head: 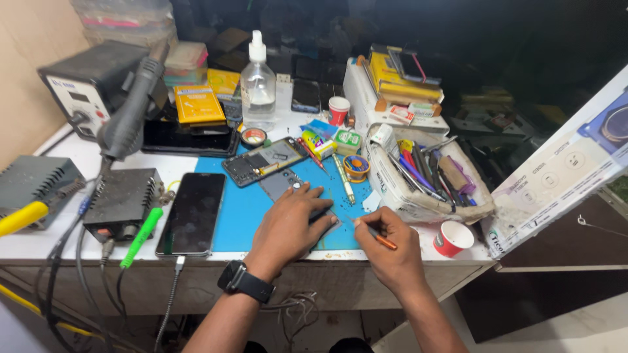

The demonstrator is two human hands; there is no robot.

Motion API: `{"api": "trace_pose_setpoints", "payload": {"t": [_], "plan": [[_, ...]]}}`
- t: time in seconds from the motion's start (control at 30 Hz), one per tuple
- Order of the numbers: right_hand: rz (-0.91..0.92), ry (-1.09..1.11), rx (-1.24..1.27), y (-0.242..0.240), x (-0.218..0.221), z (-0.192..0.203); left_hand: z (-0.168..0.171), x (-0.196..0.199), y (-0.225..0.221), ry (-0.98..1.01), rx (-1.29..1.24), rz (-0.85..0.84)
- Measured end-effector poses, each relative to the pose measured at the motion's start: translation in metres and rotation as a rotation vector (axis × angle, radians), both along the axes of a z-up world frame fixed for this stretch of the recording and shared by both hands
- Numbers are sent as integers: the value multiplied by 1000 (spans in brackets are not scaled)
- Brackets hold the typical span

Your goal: The person works on the back panel of a phone using a pick-like tool to scrape or lift internal components.

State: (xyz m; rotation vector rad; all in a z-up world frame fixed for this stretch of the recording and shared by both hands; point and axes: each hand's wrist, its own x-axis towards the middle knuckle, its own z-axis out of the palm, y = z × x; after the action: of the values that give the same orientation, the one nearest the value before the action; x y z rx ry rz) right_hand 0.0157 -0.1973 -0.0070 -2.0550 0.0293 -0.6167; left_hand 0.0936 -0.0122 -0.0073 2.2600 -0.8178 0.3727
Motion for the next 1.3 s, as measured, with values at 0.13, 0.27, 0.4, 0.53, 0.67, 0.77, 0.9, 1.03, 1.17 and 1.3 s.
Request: {"api": "trace_pose_setpoints", "payload": {"t": [0.13,0.27,0.4,0.53,0.67,0.77,0.9,1.03,1.17,1.3], "plan": [[74,-6,-38,-6,4,13,4,-3,1,-85,-15,-27],[127,95,-367,-9,9,28,6,-5,0,-108,43,-47],[152,195,-563,-5,17,37,6,-5,1,-114,49,-52],[226,127,-663,-5,20,40,1,-3,-1,-108,36,-29],[350,16,-883,-9,27,39,0,-2,-1,-103,39,-19],[449,-65,-1013,-15,34,41,0,-3,0,-101,31,-21],[495,-125,-1028,-19,40,52,2,-3,2,-86,24,-33],[300,5,-964,-17,30,66,2,-2,4,-124,-4,-52],[205,119,-974,-15,23,73,6,-1,6,-82,39,-97],[326,97,-891,-16,21,67,7,0,12,-124,37,-155]]}}
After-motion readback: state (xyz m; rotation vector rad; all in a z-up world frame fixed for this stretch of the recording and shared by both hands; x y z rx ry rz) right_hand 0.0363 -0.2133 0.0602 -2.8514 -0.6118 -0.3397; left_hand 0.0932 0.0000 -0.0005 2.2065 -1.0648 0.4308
